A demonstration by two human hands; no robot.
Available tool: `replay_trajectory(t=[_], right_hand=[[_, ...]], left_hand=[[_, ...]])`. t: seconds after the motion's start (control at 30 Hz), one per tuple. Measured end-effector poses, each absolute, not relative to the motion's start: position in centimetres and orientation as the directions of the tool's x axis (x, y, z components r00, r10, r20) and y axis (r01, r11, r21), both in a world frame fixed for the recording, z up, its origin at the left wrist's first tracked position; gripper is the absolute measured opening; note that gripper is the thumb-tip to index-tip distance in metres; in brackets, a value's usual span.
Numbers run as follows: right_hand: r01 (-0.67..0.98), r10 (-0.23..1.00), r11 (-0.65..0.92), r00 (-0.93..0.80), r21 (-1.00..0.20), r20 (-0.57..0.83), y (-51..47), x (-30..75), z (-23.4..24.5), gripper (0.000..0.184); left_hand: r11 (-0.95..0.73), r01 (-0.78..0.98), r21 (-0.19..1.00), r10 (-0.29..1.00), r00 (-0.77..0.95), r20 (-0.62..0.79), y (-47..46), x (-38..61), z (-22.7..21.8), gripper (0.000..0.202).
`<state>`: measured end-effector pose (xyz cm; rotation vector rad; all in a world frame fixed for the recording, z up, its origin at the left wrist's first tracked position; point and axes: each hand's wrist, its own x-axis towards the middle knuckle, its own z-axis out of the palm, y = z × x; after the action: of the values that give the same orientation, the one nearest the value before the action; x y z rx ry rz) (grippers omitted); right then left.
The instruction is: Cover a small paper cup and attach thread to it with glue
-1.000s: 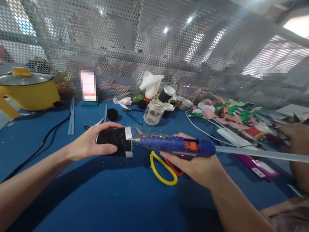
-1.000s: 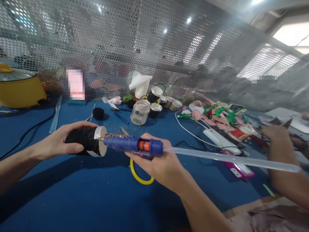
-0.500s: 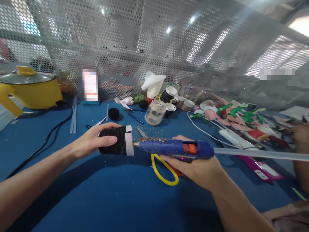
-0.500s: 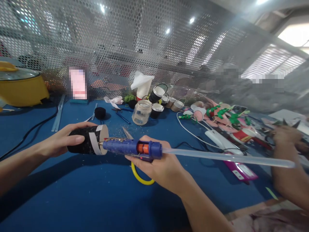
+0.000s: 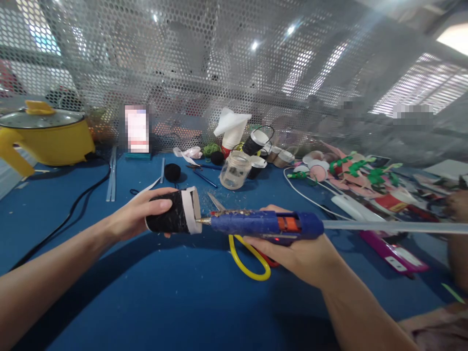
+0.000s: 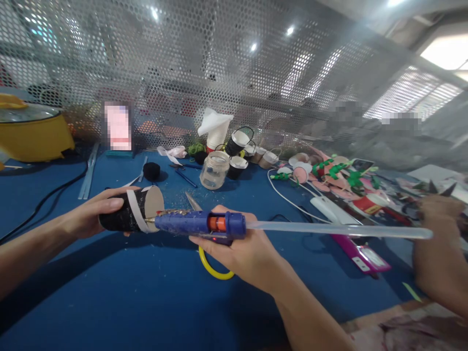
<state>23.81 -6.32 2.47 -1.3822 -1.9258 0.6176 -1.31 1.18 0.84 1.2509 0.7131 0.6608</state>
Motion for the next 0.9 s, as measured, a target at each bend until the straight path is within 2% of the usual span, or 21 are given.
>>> replay_trajectory(t=[0.13, 0.23, 0.33, 0.47, 0.63, 0.8, 0.9], right_hand=[[0.643, 0.934, 0.348, -0.177, -0.683, 0.309, -6.1, 23.6, 2.6, 0.018], [0.601, 0.936, 0.345, -0.159, -0.721, 0.316, -6.0, 23.7, 2.6, 0.017], [0.540, 0.953, 0.302, -0.155, -0.786, 0.260, -5.8, 23.8, 2.7, 0.018], [0.360, 0.974, 0.210, -0.158, -0.909, 0.162, -4.8, 24.0, 2.7, 0.017], [0.227, 0.966, 0.186, 0.137, -0.956, 0.220, -1.8, 24.5, 2.8, 0.021], [0.288, 0.948, 0.135, 0.239, -0.948, 0.208, 3.1, 25.4, 3.7, 0.024], [0.338, 0.970, -0.018, 0.236, -0.941, 0.066, 6.2, 25.7, 4.0, 0.027]], left_hand=[[0.202, -0.014, 0.979, 0.767, 0.624, -0.149, 1.1, -1.4, 0.9, 0.051], [0.173, 0.048, 0.984, 0.774, 0.611, -0.166, 0.9, -1.4, 0.9, 0.051], [0.057, 0.140, 0.988, 0.788, 0.602, -0.131, 1.1, -1.4, 0.8, 0.049], [-0.061, 0.253, 0.965, 0.827, 0.555, -0.093, 1.5, -1.3, 0.5, 0.052], [-0.051, 0.224, 0.973, 0.892, 0.449, -0.057, 1.6, -1.0, 0.1, 0.053], [0.000, 0.164, 0.986, 0.902, 0.426, -0.071, 1.5, -0.8, -0.2, 0.054], [-0.013, 0.173, 0.985, 0.903, 0.426, -0.063, 1.5, -0.7, -0.3, 0.054]])
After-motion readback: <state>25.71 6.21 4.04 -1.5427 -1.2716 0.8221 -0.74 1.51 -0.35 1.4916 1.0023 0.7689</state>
